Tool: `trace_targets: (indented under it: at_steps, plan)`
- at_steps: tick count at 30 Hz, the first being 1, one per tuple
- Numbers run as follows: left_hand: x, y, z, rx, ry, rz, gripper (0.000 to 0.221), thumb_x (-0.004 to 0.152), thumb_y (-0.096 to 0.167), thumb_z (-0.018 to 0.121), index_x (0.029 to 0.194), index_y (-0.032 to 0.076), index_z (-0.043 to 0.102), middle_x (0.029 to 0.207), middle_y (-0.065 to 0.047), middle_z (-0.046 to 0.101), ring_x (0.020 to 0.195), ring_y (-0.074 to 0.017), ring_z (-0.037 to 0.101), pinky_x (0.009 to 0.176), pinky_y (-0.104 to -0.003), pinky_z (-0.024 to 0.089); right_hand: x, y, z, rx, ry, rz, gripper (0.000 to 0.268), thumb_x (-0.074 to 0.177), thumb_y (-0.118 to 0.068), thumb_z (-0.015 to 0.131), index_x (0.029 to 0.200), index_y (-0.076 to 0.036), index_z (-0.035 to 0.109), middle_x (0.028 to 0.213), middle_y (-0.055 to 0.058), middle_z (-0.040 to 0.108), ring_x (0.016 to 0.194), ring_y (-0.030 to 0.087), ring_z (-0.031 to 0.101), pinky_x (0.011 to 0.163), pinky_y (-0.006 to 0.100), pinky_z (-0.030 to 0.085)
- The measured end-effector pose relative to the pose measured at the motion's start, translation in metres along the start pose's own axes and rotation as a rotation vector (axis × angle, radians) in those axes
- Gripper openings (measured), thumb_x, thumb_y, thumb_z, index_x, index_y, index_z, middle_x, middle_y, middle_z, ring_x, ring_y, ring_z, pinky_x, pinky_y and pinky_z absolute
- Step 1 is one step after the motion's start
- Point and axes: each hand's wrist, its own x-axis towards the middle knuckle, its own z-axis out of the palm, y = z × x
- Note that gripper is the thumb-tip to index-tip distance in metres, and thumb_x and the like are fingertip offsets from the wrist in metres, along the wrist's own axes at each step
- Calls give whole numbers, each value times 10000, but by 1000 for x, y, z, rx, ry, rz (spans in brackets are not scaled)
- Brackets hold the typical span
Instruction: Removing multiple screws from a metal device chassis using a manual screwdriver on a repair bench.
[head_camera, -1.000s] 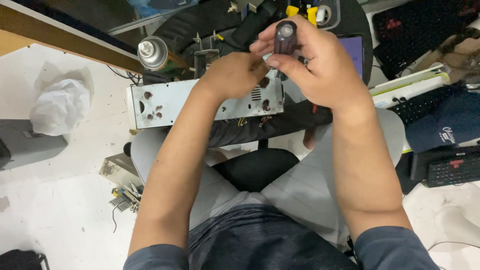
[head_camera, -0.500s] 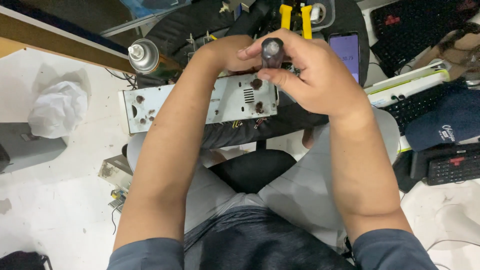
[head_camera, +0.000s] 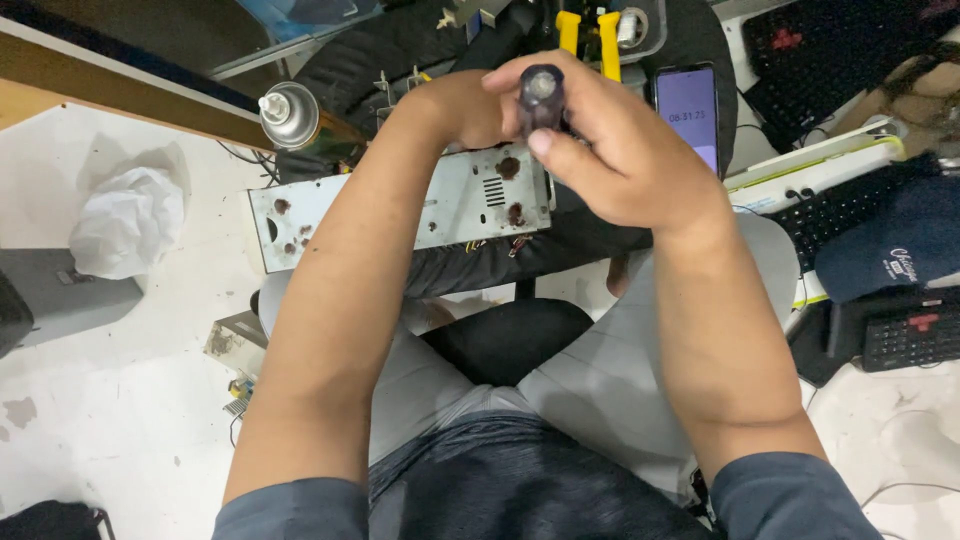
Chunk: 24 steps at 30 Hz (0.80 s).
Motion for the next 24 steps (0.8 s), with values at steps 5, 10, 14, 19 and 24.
trace_targets:
  at_steps: [5,10,14,19,24]
  plan:
    - [13,-9,6,14,13,85,304,993,377,560,877,122,678,805,-107,639,718,-276,534,648,-440,424,0,-7,-8,-113,-34,4,376,1067,-26,570,1418,74,480,1407,209,641,1312,329,645,1116,403,491]
    - [10,-6,6,114,26,23,270,966,281,590,829,56,647,799,-150,658,663,-352,583,557,-476,426,-4,3,-1,-153,74,-15,273,986,-31,796,1197,29,634,1170,112,733,1062,241,718,960,341,545]
    - [-3,9,-3,90,1,-27,265,884,305,637,868,55,721,846,-140,696,700,-334,603,578,-464,426,-4,14,6,-159,214,23,400,943,-132,916,1022,3,548,1054,116,722,944,215,684,843,332,517]
    - [2,1,1,85,36,-10,239,829,256,662,952,54,696,970,-164,727,834,-379,671,666,-491,493,1,7,11,-196,217,47,467,986,-87,882,1224,-29,484,1143,105,596,981,236,647,864,342,500]
    - [-6,10,-4,86,-20,-15,262,950,277,539,953,77,707,881,-177,692,775,-389,626,680,-483,459,-8,15,3,-483,163,-233,673,1197,-53,734,1648,-85,236,1547,206,572,1479,403,533,1227,513,495]
